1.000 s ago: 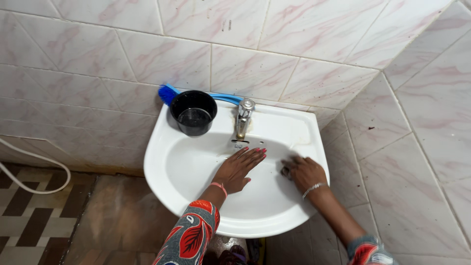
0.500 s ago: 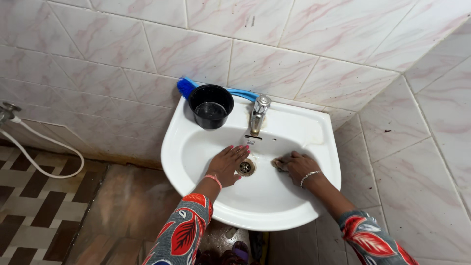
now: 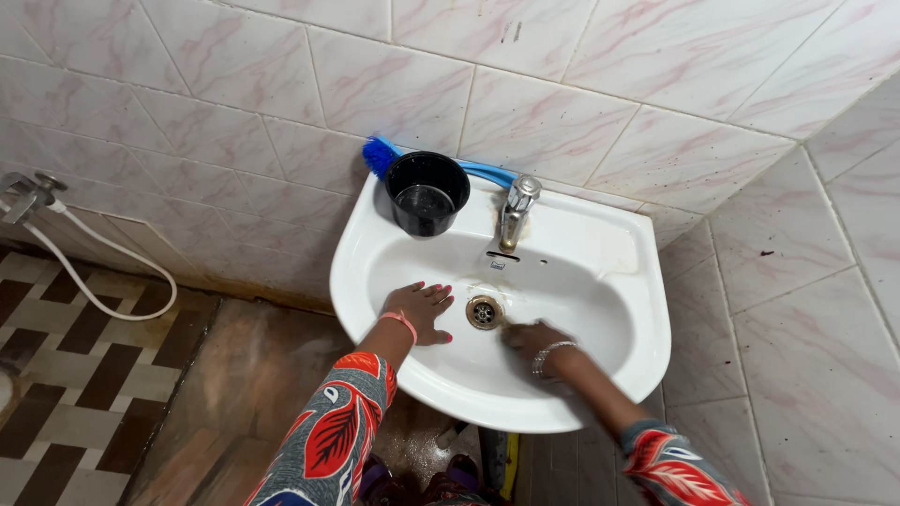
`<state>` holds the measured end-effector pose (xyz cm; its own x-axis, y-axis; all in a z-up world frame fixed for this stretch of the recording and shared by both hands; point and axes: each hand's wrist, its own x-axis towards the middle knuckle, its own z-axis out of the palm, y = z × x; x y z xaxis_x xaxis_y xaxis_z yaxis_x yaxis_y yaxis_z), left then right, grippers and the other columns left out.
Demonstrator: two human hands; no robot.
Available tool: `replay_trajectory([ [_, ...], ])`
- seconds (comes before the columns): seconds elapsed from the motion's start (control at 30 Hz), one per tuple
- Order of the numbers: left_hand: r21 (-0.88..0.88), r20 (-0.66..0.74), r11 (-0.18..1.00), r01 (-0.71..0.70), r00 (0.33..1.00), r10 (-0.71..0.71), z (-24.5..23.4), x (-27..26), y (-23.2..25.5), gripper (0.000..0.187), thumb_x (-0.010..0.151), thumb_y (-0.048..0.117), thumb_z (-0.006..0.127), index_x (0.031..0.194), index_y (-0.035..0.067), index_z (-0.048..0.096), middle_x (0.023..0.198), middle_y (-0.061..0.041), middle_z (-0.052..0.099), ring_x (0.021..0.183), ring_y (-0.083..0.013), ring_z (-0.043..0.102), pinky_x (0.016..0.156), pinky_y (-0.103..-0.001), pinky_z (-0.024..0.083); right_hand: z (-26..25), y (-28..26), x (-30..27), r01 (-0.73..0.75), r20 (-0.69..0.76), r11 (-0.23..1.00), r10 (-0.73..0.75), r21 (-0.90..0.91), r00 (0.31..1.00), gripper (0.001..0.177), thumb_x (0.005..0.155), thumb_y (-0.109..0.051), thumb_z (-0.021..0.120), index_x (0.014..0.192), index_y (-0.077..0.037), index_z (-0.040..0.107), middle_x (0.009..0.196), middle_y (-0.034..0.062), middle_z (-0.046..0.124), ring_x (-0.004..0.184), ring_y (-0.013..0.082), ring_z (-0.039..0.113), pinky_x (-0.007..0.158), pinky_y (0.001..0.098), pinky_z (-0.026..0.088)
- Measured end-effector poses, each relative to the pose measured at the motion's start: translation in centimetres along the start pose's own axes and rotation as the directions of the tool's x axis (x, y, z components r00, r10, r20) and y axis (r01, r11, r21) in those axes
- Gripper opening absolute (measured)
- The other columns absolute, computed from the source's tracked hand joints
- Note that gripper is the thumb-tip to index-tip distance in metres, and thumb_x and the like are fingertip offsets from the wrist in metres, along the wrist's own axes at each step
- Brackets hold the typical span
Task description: The person scrubs the sink basin and faucet area using a small green scrubbing pad. They repeatedly wipe the sink rim, faucet, and basin surface, occasionally rinsing the pad under running water. A black cup and blue brush remain on the sink edge throughout.
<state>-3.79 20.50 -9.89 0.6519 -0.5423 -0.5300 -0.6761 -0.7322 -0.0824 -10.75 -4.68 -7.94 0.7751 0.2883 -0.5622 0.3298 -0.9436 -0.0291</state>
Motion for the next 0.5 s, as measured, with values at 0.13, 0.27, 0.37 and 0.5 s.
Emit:
replay_trajectory([
  [0.13,-0.049,-0.035,0.999,0.001,0.999,-0.002,0.0,-0.4,-0.3,0.083,0.098,0.067,0.034,0.164,0.022,0.014,0.173,0.005,0.008,0.158,-0.011,0.011,0.129,-0.033,0.01,0.0,3.0,-1.2,-0.28,0.016,0.948,0.285,-0.153,0.958,0.062,0.088,-0.002,0.064,0.147,-0.006,0.049,0.154,0.0065,0.05,0.138,0.027,0.051,0.117,0.037,0.041],
  [0.27,-0.226,-0.087,0.974,0.025,0.995,-0.045,0.3,0.1,-0.6,0.073,0.104,0.059,0.025,0.164,0.019,0.016,0.17,0.002,0.02,0.156,-0.0138,0.019,0.129,-0.035,0.015,1.6,0.3,3.8,-0.17,-0.251,0.985,0.158,-0.028,0.955,0.065,0.078,0.002,0.069,0.14,-0.003,0.05,0.15,0.0256,0.041,0.134,0.036,0.047,0.107,0.0443,0.043],
  [0.37,-0.391,-0.149,0.919,0.044,0.983,-0.111,1.1,1.0,-1.0,0.069,0.107,0.056,0.021,0.164,0.017,0.019,0.168,-0.001,0.027,0.155,-0.0163,0.026,0.129,-0.035,0.02,1.2,-3.5,8.0,-0.112,-0.045,0.898,0.145,0.426,0.988,0.038,0.088,-0.013,0.065,0.123,0.002,0.067,0.116,0.027,0.072,0.109,0.0356,0.071,0.097,0.0412,0.055],
  [0.5,-0.32,-0.315,0.944,-0.076,0.949,-0.031,1.7,2.8,-1.9,0.059,0.107,0.042,0.016,0.162,0.021,0.026,0.169,-0.005,0.025,0.152,-0.0224,0.029,0.125,-0.041,0.023,0.0,-8.1,8.8,0.136,-0.229,0.765,0.015,0.629,0.973,0.032,0.091,-0.021,0.065,0.115,-0.001,0.07,0.103,0.0202,0.076,0.093,0.0321,0.069,0.089,0.0422,0.053],
])
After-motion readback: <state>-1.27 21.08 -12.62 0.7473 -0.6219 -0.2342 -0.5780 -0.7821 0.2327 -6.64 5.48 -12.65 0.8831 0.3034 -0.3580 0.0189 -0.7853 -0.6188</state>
